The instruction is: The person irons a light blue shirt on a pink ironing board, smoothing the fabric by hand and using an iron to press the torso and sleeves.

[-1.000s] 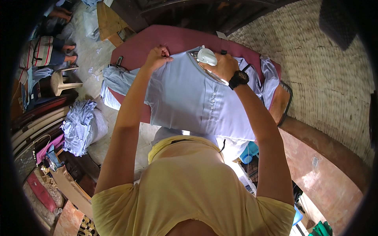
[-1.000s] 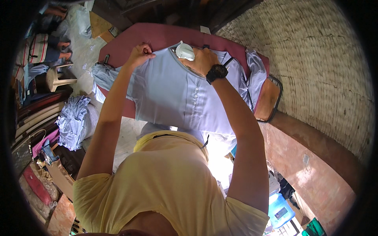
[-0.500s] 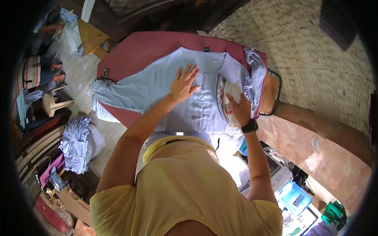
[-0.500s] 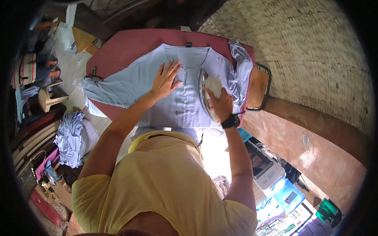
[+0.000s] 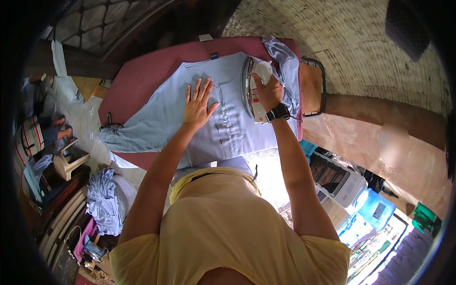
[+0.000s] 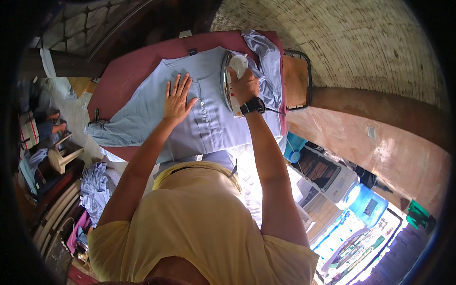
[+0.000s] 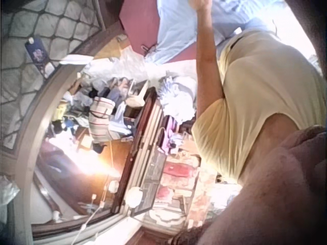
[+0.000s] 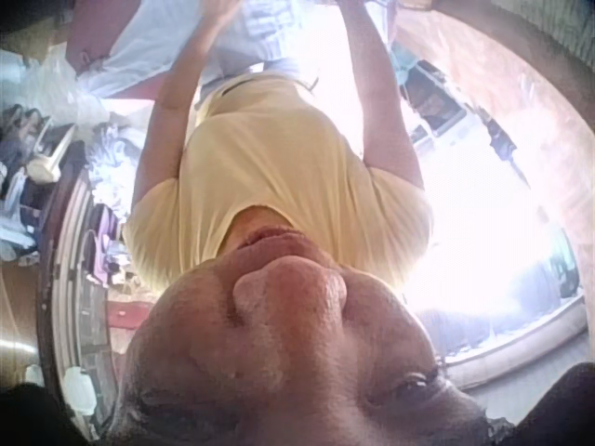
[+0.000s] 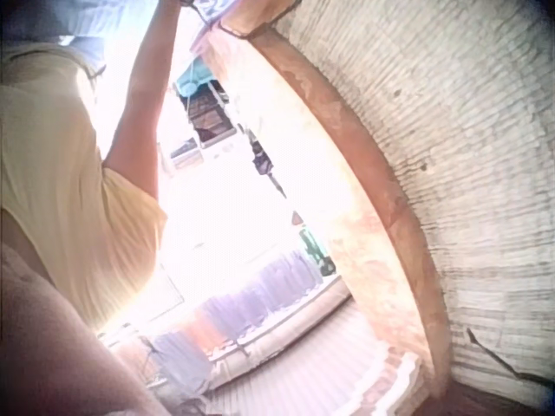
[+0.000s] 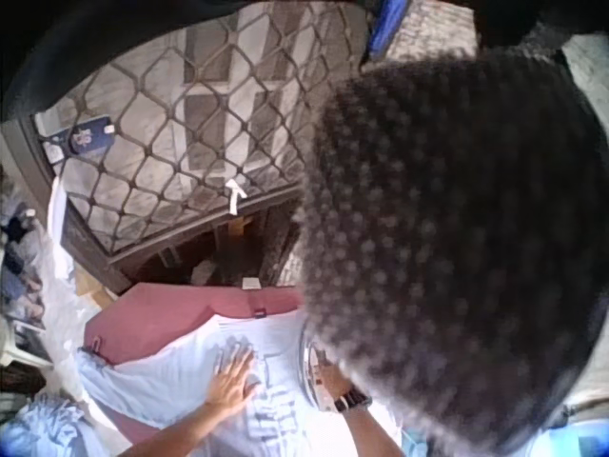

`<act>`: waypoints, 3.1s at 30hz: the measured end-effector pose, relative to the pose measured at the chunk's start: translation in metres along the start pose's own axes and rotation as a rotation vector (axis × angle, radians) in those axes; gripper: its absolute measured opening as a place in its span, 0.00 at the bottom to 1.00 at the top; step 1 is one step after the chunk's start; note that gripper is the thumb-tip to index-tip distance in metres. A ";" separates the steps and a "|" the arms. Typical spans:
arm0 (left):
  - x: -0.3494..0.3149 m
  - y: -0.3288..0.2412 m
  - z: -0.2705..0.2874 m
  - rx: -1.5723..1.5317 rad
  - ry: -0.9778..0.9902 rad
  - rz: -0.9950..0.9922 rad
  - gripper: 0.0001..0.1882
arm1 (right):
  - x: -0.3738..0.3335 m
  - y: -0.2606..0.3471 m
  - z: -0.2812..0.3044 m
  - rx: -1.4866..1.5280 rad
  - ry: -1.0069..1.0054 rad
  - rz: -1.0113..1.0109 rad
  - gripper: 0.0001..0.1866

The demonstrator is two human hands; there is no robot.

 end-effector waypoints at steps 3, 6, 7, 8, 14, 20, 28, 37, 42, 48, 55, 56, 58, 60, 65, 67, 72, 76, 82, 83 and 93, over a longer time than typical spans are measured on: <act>-0.004 0.001 -0.003 0.022 -0.007 0.000 0.38 | -0.021 -0.002 0.002 0.027 -0.005 -0.003 0.29; -0.005 0.002 -0.003 0.006 -0.032 -0.008 0.38 | -0.034 -0.007 0.002 -0.008 -0.003 -0.043 0.31; -0.002 -0.003 0.000 -0.004 -0.047 -0.020 0.38 | -0.026 -0.011 -0.001 0.009 -0.012 -0.053 0.32; -0.002 -0.013 0.000 0.017 -0.031 -0.045 0.38 | -0.019 -0.015 -0.003 0.026 -0.022 -0.064 0.33; -0.026 -0.058 -0.025 0.021 0.108 -0.136 0.38 | -0.034 0.001 0.012 0.137 0.143 -0.181 0.32; -0.029 -0.064 -0.023 0.074 0.088 -0.154 0.38 | -0.113 -0.097 0.055 -0.120 0.263 -0.019 0.35; -0.036 -0.047 0.002 -0.445 -0.085 -0.169 0.27 | -0.129 -0.134 0.094 -0.199 0.413 0.176 0.35; -0.209 0.015 0.040 -0.480 -0.383 0.397 0.15 | -0.148 -0.112 0.077 -0.118 0.538 0.415 0.39; -0.264 0.030 0.025 -0.137 -0.610 0.648 0.20 | -0.164 -0.106 0.063 -0.226 0.567 0.530 0.37; -0.290 0.097 0.002 -0.420 -0.560 0.816 0.26 | -0.151 -0.055 0.079 0.046 0.532 0.390 0.33; -0.279 0.107 0.009 -0.473 -0.507 0.889 0.16 | -0.194 0.044 0.016 0.029 0.683 0.672 0.29; -0.276 0.103 0.012 -0.488 -0.502 0.889 0.16 | -0.197 0.051 0.010 0.049 0.663 0.714 0.30; -0.279 0.093 0.026 -0.513 -0.492 0.894 0.16 | -0.207 0.068 0.005 0.095 0.626 0.801 0.31; -0.291 0.106 0.014 -0.618 -0.594 0.823 0.17 | -0.218 0.089 -0.006 0.025 0.680 0.888 0.29; -0.277 0.089 0.031 -0.622 -0.563 0.809 0.17 | -0.234 0.130 -0.027 0.045 0.795 0.933 0.31; -0.279 0.094 0.029 -0.625 -0.554 0.808 0.15 | -0.240 0.143 -0.038 0.035 0.849 0.926 0.33; -0.291 0.137 0.028 -0.880 -0.583 0.932 0.08 | -0.257 0.169 -0.061 0.149 0.812 0.953 0.34; -0.268 0.173 0.029 -1.372 -0.404 1.211 0.11 | -0.259 0.194 -0.071 0.180 0.872 0.911 0.33; -0.235 0.195 0.021 -1.230 -0.259 1.362 0.13 | -0.260 0.185 -0.069 0.271 0.788 0.809 0.32; -0.232 0.200 0.020 -1.205 -0.287 1.350 0.14 | -0.262 0.173 -0.068 0.255 0.740 0.741 0.32; -0.230 0.196 0.035 -1.221 -0.469 0.894 0.07 | -0.270 0.206 -0.088 0.205 0.749 0.528 0.29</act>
Point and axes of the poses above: each hand's wrist, its own x-axis towards the middle knuckle, its own z-axis out of the back of the hand, y = z × x, the point moved 5 cm from there along x, towards the middle knuckle, and after that the axes turned 9 degrees about z, right-handed, at the moved point
